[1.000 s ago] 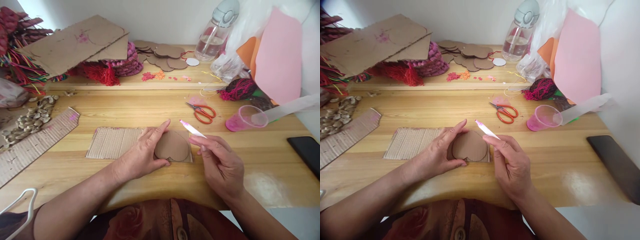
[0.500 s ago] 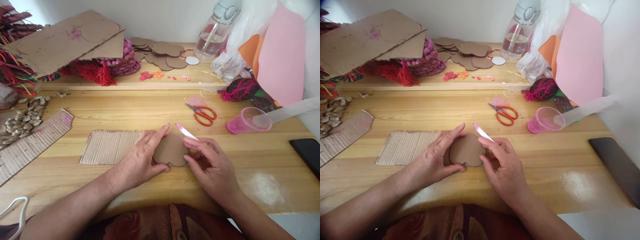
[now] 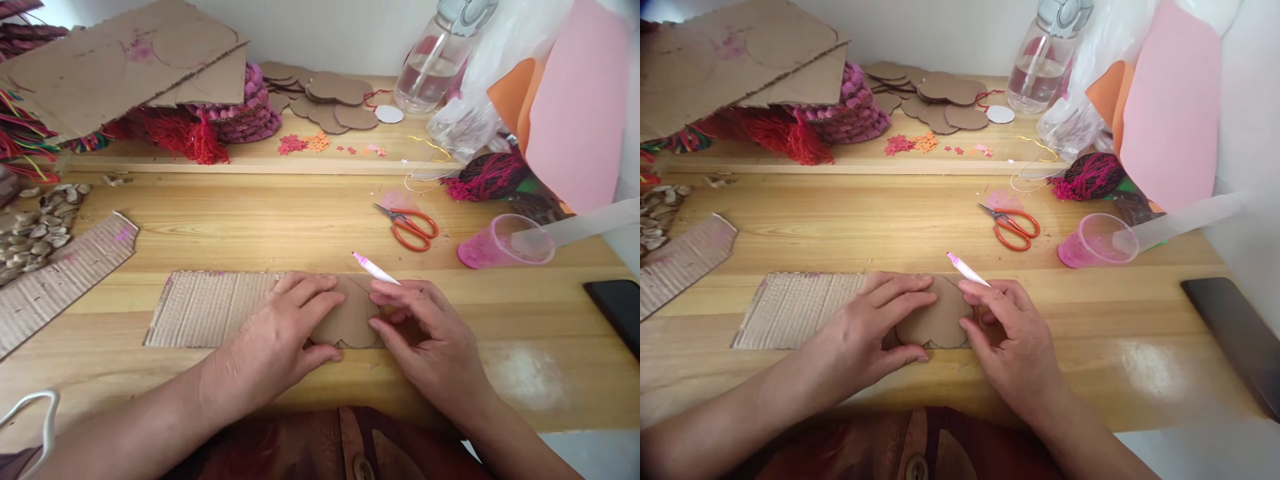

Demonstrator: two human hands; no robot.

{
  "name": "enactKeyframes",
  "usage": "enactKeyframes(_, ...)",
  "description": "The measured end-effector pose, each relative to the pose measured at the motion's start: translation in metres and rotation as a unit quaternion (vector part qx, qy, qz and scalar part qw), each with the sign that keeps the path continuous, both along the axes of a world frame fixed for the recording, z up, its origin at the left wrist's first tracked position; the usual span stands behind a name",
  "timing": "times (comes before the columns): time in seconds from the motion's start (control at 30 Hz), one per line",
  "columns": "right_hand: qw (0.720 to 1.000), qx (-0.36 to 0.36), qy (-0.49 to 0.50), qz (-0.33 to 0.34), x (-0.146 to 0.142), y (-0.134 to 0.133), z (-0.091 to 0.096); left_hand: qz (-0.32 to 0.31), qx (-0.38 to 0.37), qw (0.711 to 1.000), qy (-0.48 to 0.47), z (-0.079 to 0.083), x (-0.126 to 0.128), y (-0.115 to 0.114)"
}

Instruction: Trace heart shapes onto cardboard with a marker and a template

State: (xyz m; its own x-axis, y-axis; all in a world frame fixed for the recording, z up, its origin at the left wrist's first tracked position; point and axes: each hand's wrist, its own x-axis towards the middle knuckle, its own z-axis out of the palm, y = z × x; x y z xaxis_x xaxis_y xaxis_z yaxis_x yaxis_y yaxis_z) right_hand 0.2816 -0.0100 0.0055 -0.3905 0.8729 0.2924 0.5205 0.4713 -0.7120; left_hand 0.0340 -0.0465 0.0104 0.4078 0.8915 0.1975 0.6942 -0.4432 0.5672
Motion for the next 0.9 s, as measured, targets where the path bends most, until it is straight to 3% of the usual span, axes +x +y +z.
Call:
enactKeyframes(0.3, 0.996, -0.062, 0.060, -0.021, 0.000, -0.004, 0.004, -0.012, -0.010, 0.998, 0.066, 0.015, 0.001, -0.009)
enactKeyframes(0.67, 0.999, -0.038, 0.021, -0.019, 0.001, 0.002, 0.001, -0.036, -0.061, 0.995, 0.076, 0.022, -0.007, -0.004)
enactKeyframes(0.9, 0.987, -0.099, 0.126, -0.025, 0.000, 0.000, 0.000, -0.075, -0.018, 0.994, 0.084, 0.019, -0.011, 0.002)
